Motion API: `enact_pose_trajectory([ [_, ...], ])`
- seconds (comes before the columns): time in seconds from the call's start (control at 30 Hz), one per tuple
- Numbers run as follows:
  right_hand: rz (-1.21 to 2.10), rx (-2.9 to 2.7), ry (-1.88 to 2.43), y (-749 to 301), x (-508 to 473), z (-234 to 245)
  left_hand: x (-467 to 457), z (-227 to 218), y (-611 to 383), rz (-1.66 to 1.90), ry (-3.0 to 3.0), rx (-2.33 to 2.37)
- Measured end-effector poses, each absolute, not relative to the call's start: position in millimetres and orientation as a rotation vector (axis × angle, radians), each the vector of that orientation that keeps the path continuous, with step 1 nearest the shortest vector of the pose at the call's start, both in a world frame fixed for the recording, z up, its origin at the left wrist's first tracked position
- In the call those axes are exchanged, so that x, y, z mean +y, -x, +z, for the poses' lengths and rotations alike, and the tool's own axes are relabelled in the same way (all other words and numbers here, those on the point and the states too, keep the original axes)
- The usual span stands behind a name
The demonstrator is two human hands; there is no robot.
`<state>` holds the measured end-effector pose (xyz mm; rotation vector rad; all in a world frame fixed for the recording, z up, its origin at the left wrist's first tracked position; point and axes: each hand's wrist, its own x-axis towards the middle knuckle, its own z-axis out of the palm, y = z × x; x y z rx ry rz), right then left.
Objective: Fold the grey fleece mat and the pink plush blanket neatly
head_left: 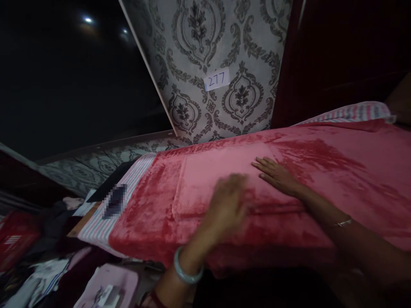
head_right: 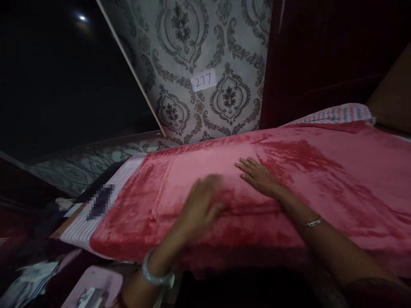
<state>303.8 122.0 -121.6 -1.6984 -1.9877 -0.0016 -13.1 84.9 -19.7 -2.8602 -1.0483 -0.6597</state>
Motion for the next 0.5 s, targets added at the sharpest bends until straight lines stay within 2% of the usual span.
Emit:
enact_pose_trajectory([
  [0.1,0.009,-1.989,1.698,-302.9,120.7,-119.1,135.2,-22.3,39.9,-0.402,2.719,-1.318],
  [0.23,0.012,-1.993,1.696,-301.1,118.1,-114.7,173.0,-47.3,68.1,-0.127,2.601,-1.602],
  [0.33,0.026,-1.977,1.697,-299.4,118.1,-113.2,174.6,-57.5,70.7,-0.105,2.613,-1.630],
  [0.5,0.066,-1.912,1.703,-301.3,119.0,-113.9,174.4,-49.3,71.4,-0.207,2.713,-1.670],
])
